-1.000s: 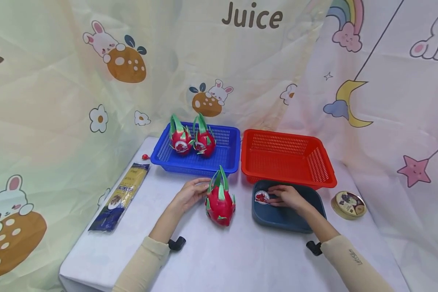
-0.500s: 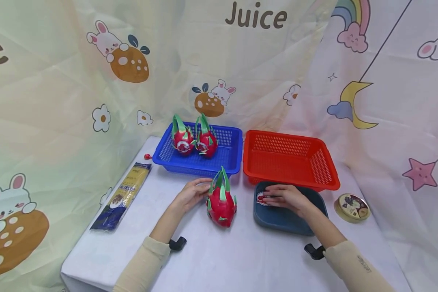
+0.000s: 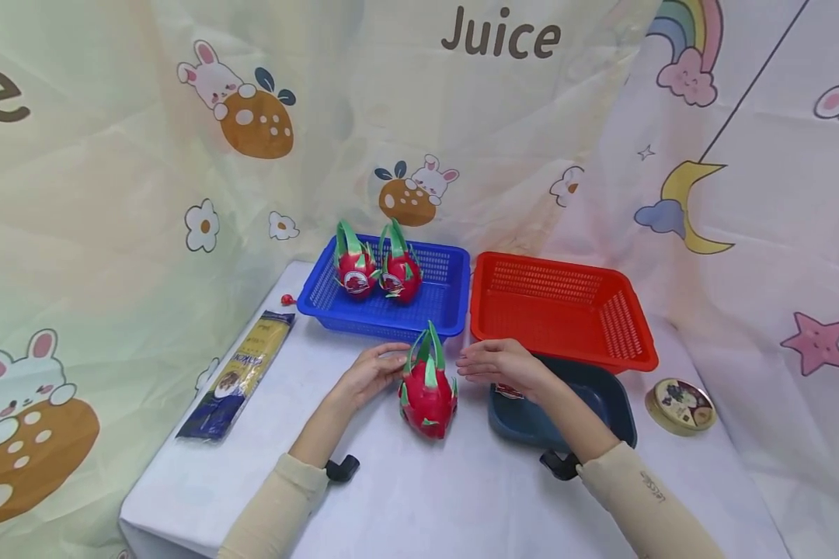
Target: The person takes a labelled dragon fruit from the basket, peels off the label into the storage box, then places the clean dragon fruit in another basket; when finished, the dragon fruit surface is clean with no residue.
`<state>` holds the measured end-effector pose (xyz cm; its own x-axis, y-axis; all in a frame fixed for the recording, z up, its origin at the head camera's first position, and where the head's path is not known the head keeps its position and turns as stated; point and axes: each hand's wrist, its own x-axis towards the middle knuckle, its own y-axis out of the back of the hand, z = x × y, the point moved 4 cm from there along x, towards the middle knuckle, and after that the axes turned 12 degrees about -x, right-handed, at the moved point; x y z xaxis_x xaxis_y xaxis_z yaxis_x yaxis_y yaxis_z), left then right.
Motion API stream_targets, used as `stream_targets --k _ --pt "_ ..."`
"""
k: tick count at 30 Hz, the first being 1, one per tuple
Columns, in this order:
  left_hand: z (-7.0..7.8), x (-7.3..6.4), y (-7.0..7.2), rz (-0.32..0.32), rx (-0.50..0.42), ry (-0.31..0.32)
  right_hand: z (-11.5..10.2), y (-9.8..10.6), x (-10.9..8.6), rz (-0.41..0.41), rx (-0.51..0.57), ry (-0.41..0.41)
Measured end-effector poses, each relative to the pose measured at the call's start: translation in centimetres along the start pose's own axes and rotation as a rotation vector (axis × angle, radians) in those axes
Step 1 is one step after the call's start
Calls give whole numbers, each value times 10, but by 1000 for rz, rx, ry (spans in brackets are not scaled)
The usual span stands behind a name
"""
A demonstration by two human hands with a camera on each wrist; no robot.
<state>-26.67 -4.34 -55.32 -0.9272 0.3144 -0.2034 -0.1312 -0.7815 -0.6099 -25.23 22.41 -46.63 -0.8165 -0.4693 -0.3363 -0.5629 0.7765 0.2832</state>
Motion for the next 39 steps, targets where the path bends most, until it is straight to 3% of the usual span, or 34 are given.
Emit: stream_targets --k 9,17,32,39 --pt "0 1 0 7 0 -3 -1 -20 32 55 -33 5" --pt "-2 1 1 7 16 1 8 -28 46 69 -21 -11" --pt "-2 3 1 4 12 -9 12 -31 44 62 127 -43" --pt "0 6 -6 22 -29 -13 -6 -29 35 99 70 -3"
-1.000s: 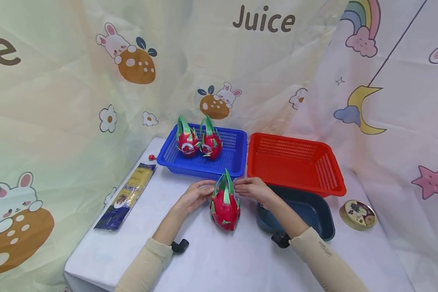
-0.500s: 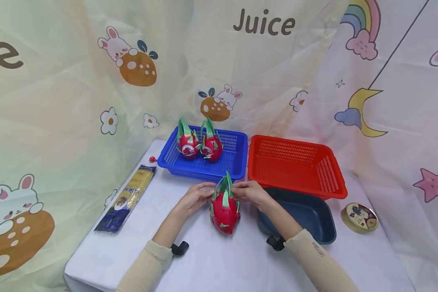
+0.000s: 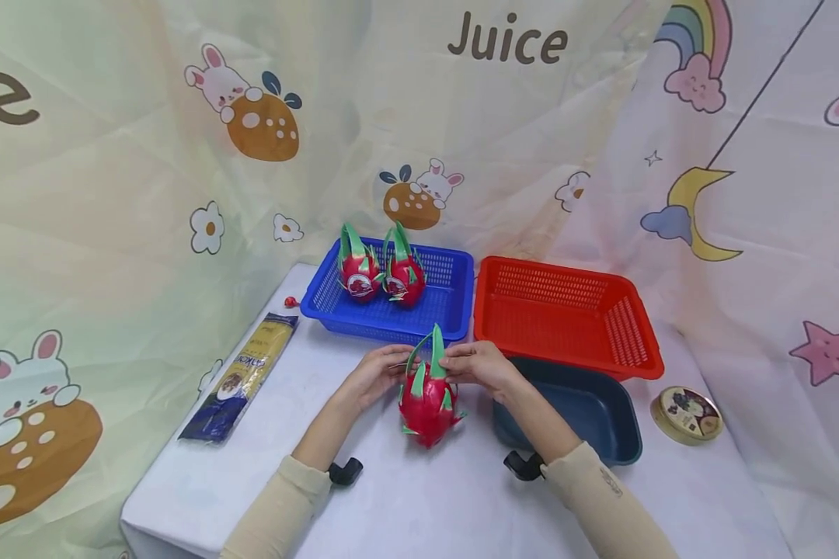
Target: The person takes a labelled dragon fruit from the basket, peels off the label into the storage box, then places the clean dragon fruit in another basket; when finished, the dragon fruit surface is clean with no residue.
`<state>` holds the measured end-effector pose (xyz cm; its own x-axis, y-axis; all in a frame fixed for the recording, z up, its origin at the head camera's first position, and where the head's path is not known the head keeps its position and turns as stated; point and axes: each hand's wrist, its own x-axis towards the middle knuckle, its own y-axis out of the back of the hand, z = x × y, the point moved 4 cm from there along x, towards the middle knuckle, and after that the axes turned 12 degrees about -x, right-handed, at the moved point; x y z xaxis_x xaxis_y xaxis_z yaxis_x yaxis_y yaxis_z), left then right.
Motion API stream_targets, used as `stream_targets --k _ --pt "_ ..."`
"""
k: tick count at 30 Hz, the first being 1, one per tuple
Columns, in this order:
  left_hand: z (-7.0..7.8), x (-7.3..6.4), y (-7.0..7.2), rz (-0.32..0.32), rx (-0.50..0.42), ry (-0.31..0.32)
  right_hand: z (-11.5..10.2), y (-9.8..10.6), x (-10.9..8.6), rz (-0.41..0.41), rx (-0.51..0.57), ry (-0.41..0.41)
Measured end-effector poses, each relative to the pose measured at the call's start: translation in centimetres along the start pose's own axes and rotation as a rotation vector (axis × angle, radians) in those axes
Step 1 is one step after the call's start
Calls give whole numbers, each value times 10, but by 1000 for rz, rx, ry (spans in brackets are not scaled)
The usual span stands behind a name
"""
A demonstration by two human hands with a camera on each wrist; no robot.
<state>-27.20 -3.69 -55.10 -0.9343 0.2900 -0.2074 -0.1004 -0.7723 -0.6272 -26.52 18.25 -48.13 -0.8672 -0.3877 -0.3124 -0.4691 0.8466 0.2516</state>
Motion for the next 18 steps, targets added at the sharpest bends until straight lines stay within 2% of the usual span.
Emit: stream_targets --k 4,8,13,18 --pt "3 -1 -4 11 -22 -2 -15 7 -14 35 -11 15" --pt "2 -2 -8 9 -52 22 -29 25 -28 62 10 52" --pt "-2 0 -20 -26 -111 76 -48 58 -39 96 63 92" --pt "-10 4 -37 -94 -203 139 -71 92 -46 150 126 96"
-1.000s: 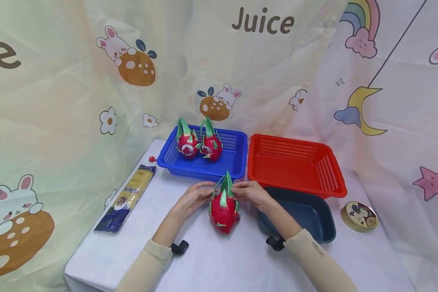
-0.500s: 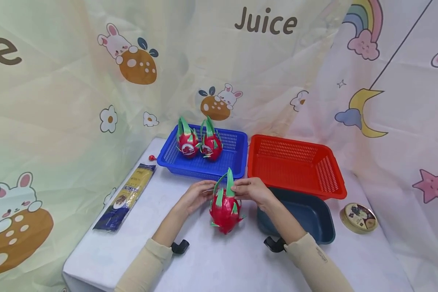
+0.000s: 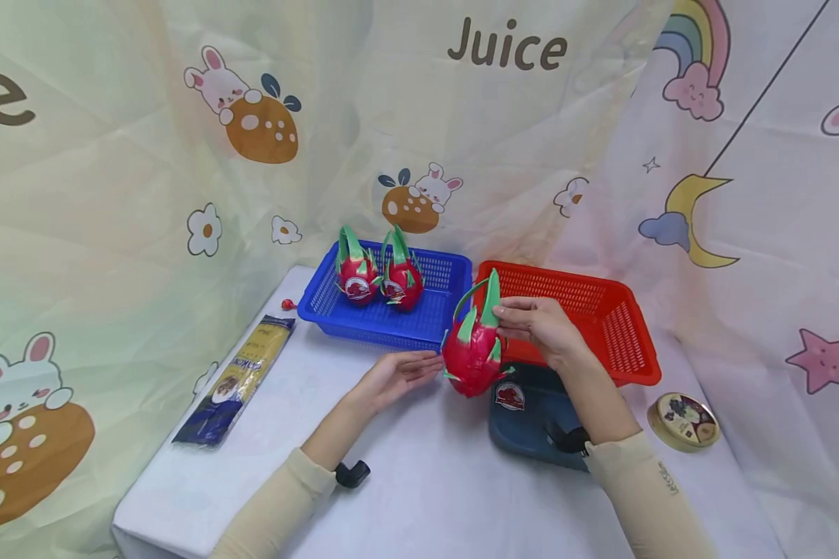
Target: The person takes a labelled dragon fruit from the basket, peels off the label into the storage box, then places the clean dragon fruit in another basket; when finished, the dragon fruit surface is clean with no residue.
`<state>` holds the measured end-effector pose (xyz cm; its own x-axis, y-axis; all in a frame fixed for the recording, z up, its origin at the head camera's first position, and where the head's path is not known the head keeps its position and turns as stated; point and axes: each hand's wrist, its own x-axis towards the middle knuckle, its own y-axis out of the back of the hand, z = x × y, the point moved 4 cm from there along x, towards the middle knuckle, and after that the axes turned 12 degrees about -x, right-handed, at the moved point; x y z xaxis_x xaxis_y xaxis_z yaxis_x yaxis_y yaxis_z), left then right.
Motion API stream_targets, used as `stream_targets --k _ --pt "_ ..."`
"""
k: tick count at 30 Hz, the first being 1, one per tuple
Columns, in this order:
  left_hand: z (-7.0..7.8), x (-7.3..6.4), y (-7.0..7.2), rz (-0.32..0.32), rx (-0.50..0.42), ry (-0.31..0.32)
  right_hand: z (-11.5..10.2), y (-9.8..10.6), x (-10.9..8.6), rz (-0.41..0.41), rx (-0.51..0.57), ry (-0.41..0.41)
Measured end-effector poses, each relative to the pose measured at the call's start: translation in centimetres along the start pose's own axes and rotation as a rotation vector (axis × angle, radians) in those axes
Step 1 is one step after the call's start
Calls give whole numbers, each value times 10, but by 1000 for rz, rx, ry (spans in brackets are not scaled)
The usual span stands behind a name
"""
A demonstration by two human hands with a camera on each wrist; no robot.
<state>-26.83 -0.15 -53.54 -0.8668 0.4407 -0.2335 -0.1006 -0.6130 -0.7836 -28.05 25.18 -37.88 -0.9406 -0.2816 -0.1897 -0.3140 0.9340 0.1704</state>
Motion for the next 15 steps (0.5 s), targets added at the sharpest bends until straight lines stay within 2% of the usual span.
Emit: stream_targets --k 2,6,11,15 --pt "-5 3 -7 -15 -34 22 -10 11 1 25 20 -5" --pt "-15 10 -18 18 -72 14 -24 29 5 59 55 -21" --pt "-27 19 -32 68 -104 -15 -28 45 21 75 86 -41" --pt "-35 27 -43 63 -153 4 -29 61 35 102 110 -60"
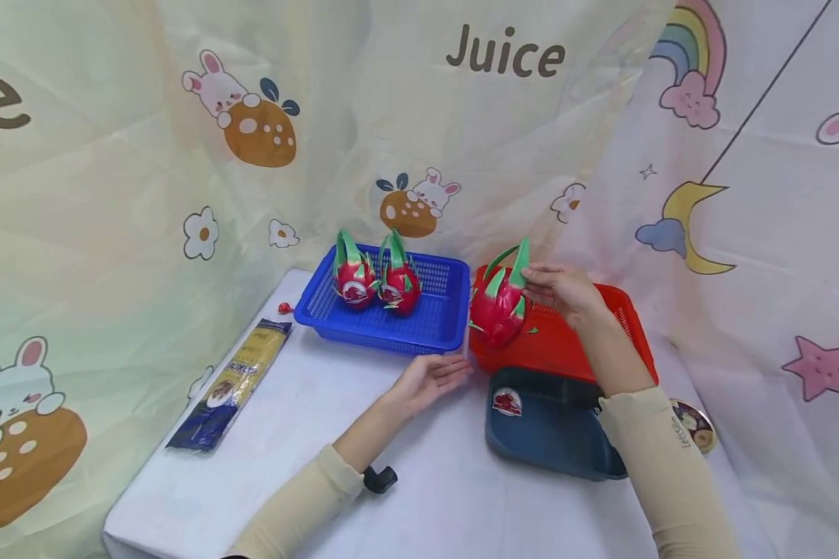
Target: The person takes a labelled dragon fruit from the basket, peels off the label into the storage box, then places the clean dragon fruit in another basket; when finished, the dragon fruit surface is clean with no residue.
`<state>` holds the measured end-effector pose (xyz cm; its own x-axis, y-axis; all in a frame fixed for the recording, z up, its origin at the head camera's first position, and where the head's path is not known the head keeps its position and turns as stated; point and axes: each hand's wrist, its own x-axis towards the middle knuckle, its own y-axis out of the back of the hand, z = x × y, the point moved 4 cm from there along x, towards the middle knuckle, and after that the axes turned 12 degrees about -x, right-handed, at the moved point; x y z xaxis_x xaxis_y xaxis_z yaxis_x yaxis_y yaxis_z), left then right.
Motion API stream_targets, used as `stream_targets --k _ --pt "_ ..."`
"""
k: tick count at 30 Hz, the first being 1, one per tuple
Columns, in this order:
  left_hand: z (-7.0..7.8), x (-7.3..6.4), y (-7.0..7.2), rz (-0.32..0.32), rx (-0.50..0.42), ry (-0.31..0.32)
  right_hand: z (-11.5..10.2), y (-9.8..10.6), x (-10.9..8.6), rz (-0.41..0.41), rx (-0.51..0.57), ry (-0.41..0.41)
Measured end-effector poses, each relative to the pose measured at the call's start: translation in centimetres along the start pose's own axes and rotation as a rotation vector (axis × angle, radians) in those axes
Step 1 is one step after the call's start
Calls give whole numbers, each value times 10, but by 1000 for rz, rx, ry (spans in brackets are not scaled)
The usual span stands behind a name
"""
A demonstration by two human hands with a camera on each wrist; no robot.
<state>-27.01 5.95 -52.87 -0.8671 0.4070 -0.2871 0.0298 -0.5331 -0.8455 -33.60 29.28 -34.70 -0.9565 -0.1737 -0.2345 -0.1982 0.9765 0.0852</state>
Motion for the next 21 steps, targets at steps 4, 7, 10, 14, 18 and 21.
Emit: stream_targets --k 4,7,10,14,18,21 --pt "-7 8 -4 10 -66 -21 2 11 17 20 3 -17" --pt "-10 13 -5 23 -127 -52 5 16 29 25 24 -34" --pt "-13 17 -7 13 -206 -43 8 22 40 43 25 -52" --pt "-18 21 -7 -24 -264 -24 15 27 53 76 -18 -86" --pt "-20 22 -5 -41 -248 -29 22 28 66 88 -21 -119" --pt "-22 22 -5 -51 -243 -27 27 31 76 108 -13 -130"
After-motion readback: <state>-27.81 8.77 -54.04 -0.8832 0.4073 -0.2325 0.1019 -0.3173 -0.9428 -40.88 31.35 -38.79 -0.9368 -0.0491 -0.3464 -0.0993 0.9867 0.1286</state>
